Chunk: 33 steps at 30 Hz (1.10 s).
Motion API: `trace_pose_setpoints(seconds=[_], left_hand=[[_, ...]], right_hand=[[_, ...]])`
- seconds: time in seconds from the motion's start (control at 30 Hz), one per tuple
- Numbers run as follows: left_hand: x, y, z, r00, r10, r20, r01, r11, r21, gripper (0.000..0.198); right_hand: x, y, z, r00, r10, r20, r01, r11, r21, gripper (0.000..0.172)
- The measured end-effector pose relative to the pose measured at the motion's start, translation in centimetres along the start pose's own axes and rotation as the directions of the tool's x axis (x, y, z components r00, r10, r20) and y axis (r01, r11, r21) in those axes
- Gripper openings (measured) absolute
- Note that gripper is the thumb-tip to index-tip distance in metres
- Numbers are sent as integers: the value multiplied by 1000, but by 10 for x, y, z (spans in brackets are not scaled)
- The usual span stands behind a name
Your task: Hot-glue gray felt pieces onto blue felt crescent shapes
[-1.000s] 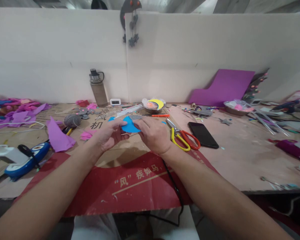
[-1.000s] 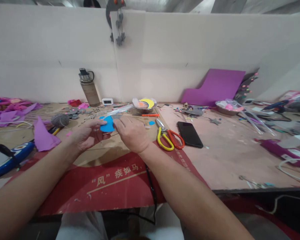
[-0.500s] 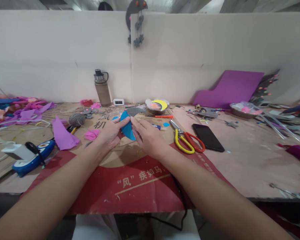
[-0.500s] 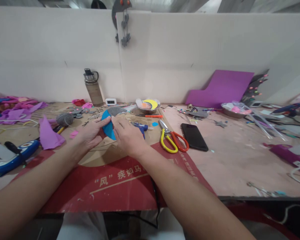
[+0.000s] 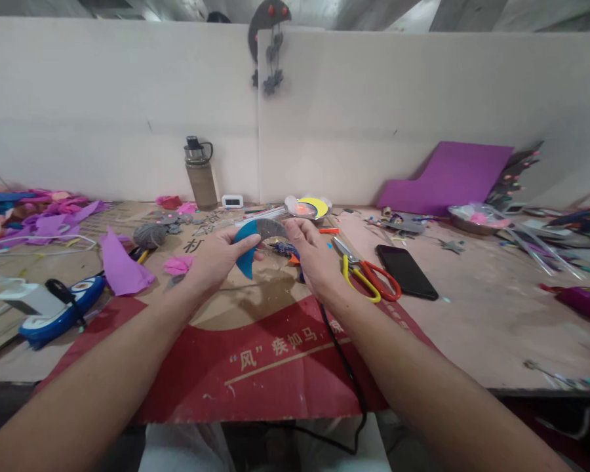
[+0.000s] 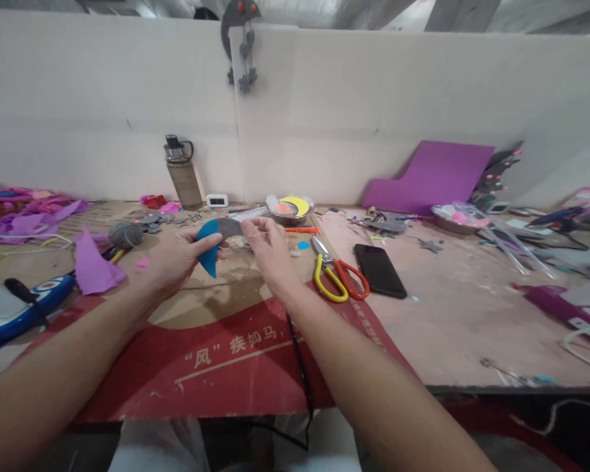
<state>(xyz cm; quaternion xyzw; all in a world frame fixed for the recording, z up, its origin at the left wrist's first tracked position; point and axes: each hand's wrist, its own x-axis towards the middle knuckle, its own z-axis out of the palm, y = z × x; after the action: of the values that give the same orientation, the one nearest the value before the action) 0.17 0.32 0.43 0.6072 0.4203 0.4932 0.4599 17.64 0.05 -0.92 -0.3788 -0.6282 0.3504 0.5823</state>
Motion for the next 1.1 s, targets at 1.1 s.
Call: trace_pose_setpoints(seconds=[1.1], left_hand=[[-9,11,4,969,-95,228,70,991,118,23]], right_hand=[[1,-3,0,870,284,404,-475,705,526,30]])
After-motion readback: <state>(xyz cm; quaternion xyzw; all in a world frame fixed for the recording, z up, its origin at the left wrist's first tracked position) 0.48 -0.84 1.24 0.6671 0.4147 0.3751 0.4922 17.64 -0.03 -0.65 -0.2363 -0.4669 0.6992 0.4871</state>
